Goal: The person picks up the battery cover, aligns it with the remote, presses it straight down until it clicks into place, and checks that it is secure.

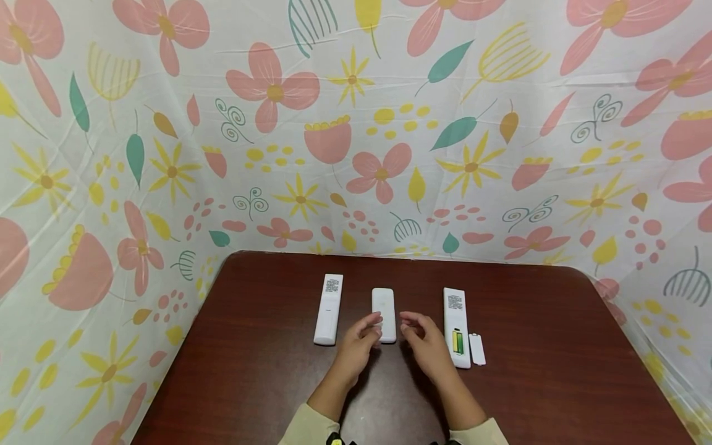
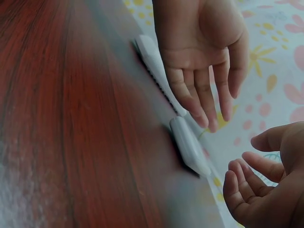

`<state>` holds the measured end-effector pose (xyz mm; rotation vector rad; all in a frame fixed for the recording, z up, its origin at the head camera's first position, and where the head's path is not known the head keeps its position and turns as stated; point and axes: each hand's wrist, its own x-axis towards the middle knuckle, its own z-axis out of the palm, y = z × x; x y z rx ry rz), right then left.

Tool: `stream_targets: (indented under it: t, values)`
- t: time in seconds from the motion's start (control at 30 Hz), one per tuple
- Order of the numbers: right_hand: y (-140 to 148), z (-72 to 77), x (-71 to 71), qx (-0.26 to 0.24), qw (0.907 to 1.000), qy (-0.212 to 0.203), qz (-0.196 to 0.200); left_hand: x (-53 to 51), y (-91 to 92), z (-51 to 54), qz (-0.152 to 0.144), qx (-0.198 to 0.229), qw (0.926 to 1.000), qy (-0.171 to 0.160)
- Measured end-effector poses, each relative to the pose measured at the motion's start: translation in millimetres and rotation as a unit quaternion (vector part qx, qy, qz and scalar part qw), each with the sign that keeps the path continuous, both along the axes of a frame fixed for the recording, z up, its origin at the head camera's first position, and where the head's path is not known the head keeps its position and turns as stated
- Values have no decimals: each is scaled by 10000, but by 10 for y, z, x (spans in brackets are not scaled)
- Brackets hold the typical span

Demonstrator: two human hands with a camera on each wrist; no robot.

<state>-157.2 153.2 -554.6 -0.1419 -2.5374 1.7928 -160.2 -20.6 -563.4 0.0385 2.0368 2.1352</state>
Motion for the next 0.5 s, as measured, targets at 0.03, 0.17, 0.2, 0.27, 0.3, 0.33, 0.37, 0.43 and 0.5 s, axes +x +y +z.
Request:
stream_targets:
  t: [0.03, 0.17, 0.2, 0.27, 0.3, 0.33, 0.37, 0.43, 0.5]
  values:
    - [14, 3, 7, -5, 10000, -3, -11, 2, 5, 6, -45, 2, 10000, -23]
    - [64, 18, 26, -23, 9999, -39, -92, 16, 25, 28, -172, 142, 9998, -18]
    - [75, 26, 31, -7, 9999, -39, -116, 18, 34, 27, -196, 219, 9996, -5]
    - [94, 49, 37, 11, 9999, -28, -151, 20, 54, 23, -240, 369, 9990, 11]
    - [101, 63, 41, 11, 9999, -17, -159, 20, 65, 21, -262, 456, 9986, -1]
    - [108, 77, 45, 31, 9998, -4, -174, 22, 77, 18, -294, 541, 9981, 6]
    - [115, 88, 50, 35, 9998, 12, -186, 24, 89, 16, -324, 606, 9976, 1]
    - [136, 96, 57, 74, 9998, 32, -188, 30, 112, 15, -381, 695, 9969, -14]
    - [158, 100, 68, 91, 9998, 64, -191, 41, 135, 17, -436, 746, 9963, -22]
